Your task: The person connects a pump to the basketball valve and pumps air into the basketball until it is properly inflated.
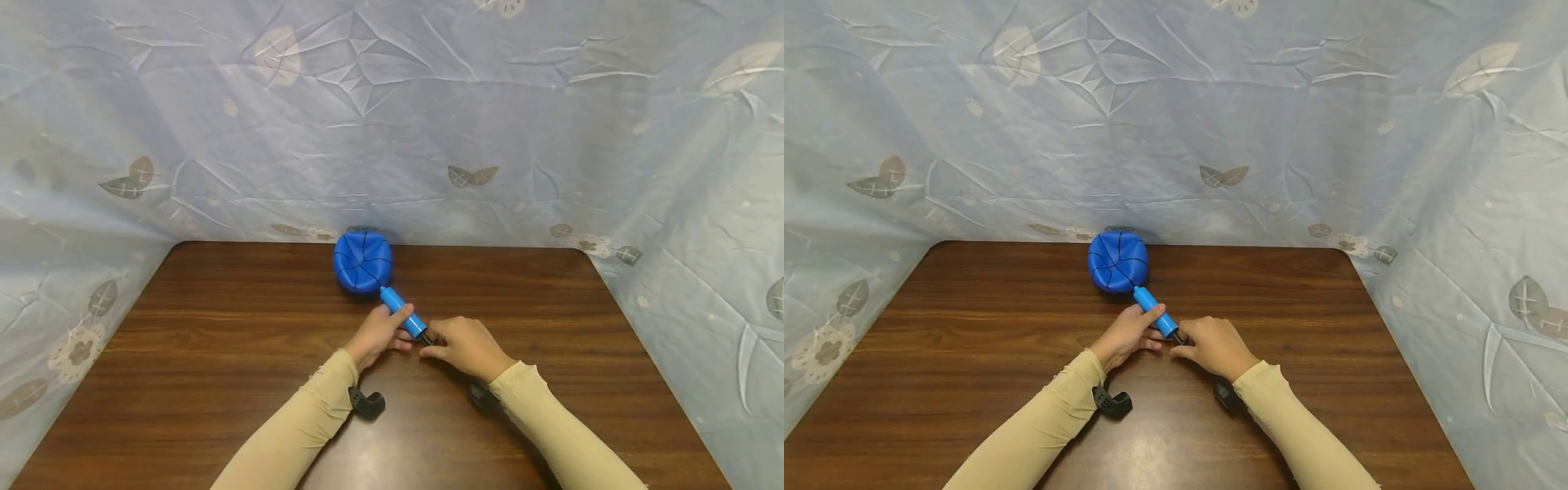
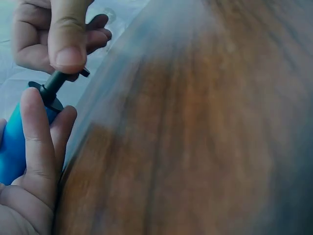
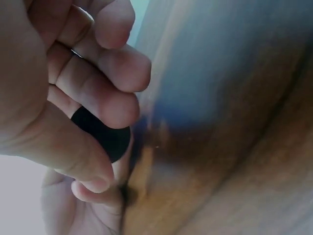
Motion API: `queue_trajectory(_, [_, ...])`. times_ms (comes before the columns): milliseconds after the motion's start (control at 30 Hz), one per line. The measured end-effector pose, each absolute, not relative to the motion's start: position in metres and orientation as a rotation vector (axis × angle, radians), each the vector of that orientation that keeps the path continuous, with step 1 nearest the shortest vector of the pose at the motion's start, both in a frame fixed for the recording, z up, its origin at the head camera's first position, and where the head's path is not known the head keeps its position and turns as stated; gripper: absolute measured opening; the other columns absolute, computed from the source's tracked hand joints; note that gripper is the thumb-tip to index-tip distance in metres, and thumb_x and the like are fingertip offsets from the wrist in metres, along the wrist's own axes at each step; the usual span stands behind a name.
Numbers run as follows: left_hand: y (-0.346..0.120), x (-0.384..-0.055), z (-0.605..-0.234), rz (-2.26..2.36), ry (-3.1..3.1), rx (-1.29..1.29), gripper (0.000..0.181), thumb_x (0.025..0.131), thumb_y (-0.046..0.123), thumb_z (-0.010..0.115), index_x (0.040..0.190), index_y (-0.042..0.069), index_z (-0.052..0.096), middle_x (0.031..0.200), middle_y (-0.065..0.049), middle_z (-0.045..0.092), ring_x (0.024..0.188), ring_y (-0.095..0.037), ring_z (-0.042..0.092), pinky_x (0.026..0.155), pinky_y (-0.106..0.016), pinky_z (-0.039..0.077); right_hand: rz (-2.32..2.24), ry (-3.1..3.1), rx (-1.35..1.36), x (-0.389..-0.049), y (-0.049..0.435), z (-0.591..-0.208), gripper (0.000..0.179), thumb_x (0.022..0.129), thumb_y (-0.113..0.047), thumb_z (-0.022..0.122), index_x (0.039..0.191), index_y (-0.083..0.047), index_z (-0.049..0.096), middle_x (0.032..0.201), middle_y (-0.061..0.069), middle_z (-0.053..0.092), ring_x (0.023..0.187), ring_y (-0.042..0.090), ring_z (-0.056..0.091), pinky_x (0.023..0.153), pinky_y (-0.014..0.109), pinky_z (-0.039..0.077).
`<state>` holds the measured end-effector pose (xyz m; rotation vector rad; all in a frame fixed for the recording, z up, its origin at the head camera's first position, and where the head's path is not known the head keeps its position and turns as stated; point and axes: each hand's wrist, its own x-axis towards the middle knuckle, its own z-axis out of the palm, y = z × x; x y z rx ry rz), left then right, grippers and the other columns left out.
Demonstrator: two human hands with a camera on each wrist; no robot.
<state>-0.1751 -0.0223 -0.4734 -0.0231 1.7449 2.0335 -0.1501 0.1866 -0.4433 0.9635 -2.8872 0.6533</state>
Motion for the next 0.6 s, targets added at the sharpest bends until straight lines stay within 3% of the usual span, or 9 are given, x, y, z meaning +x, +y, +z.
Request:
queue_trajectory(333, [-0.021,-0.175,-0.477,2.054,1.726,0.016,0.049,0.110,0.031,0.054,0.138,-0.008,0.046,0.106,-0.021,0.071,0.080,-0.019,0.072,0.068,-0.031,0.064,0.682,-2.934,0.917,-0.128,0.206,-0.447,0.025,0.089,-0.035,0.083,0.084,-0.023,0.061,0.066,-0.020,0.057,0.055,-0.004,0.045,0.047,0.019,0.040])
queue_trajectory(600, [-0.023,-0.175,-0.478,2.067,1.726,0.018,0.050,0.110,0.031,0.053,0.140,-0.008,0.044,0.108,-0.023,0.071,0.081,-0.020,0.072,0.067,-0.032,0.064,0.631,-3.040,0.886,-0.094,0.235,-0.444,0.025,0.090,-0.037,0.082,0.085,-0.023,0.061,0.065,-0.021,0.050,0.054,-0.004,0.041,0.047,0.018,0.038])
